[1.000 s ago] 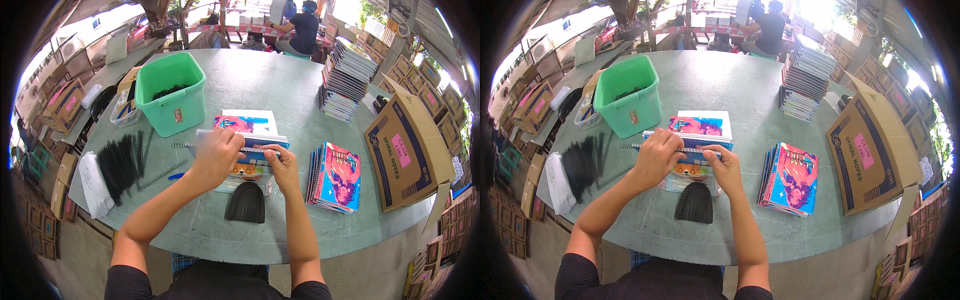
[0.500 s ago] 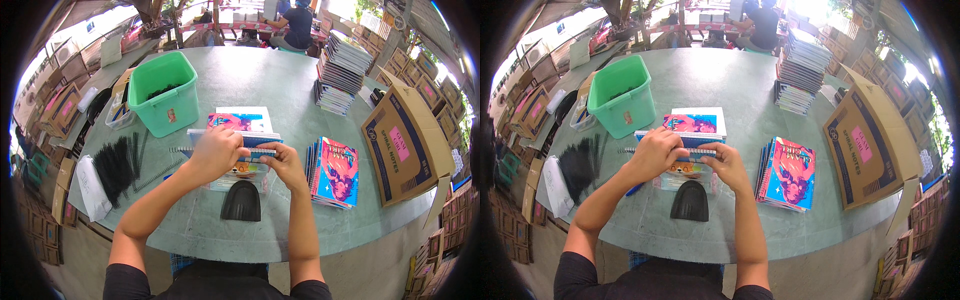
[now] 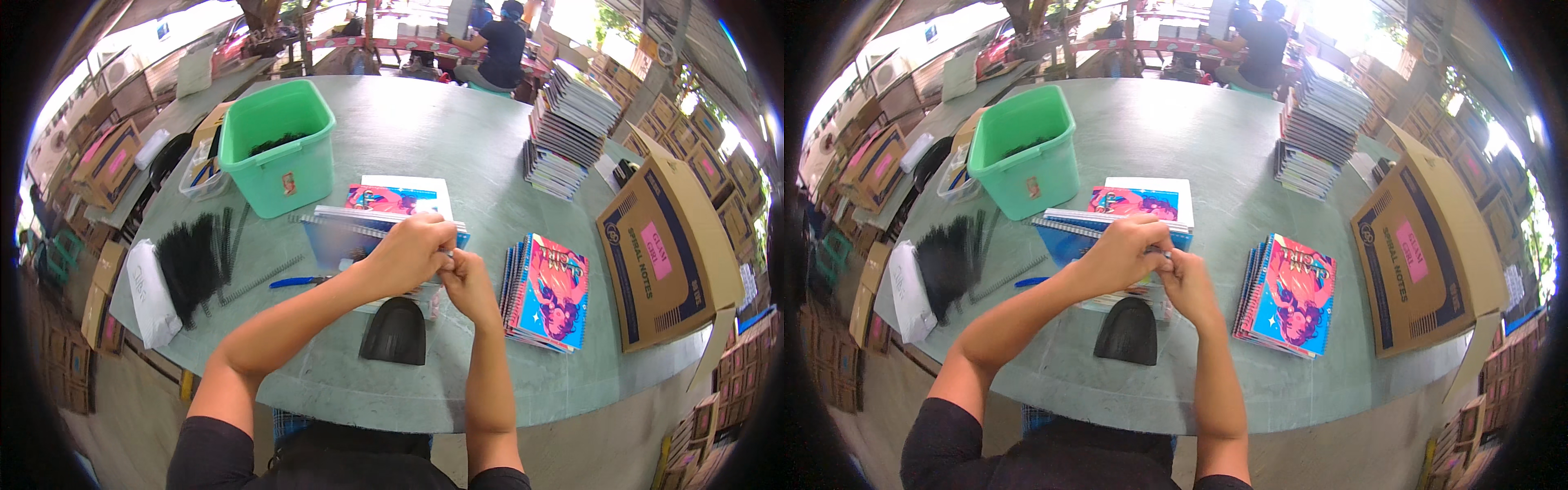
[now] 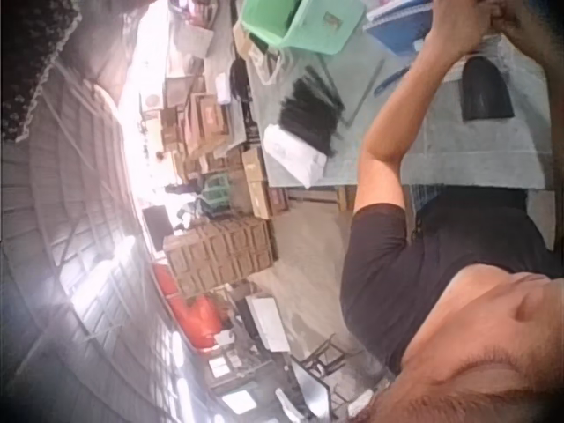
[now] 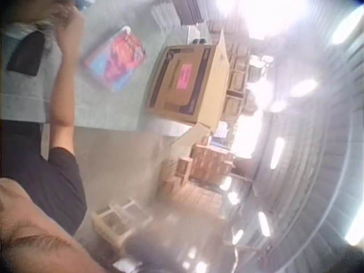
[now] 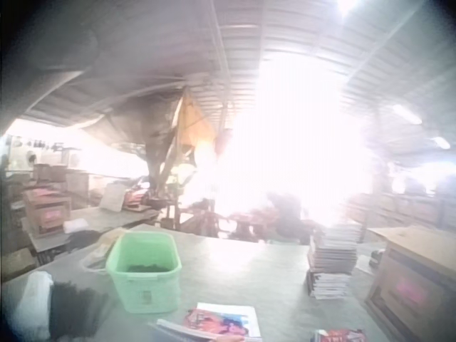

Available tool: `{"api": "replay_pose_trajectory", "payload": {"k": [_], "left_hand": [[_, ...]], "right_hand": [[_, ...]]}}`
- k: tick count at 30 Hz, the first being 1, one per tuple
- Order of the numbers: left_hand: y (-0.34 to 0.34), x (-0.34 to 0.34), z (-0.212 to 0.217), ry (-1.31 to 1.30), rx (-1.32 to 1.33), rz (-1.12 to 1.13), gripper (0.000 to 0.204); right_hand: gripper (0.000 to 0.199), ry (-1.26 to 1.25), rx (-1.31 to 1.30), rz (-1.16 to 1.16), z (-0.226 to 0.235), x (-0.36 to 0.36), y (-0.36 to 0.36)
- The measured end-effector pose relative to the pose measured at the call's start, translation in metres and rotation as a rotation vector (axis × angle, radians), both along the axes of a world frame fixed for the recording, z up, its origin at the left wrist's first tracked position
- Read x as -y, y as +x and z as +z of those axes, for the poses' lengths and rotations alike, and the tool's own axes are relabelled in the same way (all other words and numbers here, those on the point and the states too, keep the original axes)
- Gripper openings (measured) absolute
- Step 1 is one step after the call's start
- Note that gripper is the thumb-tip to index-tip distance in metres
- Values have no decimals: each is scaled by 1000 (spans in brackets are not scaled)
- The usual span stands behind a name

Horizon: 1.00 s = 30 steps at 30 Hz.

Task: The person threads black plastic spiral coils through the pre-punched holes of notebook pages and covers, then trims the ends of the coils using shears.

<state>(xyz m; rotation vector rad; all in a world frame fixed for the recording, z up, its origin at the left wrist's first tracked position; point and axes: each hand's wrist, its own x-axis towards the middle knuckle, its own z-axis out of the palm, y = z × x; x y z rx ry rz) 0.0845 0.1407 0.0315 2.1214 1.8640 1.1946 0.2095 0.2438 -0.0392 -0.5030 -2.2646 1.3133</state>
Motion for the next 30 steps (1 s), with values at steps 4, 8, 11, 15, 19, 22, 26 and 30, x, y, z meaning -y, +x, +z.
{"api": "replay_pose_trajectory", "payload": {"k": [4,8,11,15,19,22,26,30], "left_hand": [[1,29,18,278,-205,23,18],[-41,112,-2,-586,-309,147,24],[-100,156,-96,-664,-386,300,36],[-99,168,-112,-630,-440,427,47],[-100,172,-119,-516,-19,524,40],[-87,173,-58,-401,529,408,32],[-85,163,-31,-478,817,374,33],[-89,156,-38,-460,689,402,37]], "right_hand": [[23,-143,-119,13,2,-2,3],[31,-225,-158,12,33,9,11],[33,257,6,51,63,32,-4],[33,614,146,109,96,81,-55],[29,604,100,237,84,105,-119],[29,480,171,153,87,104,-132],[37,348,82,234,83,107,-137],[36,323,162,268,90,110,-135]]}}
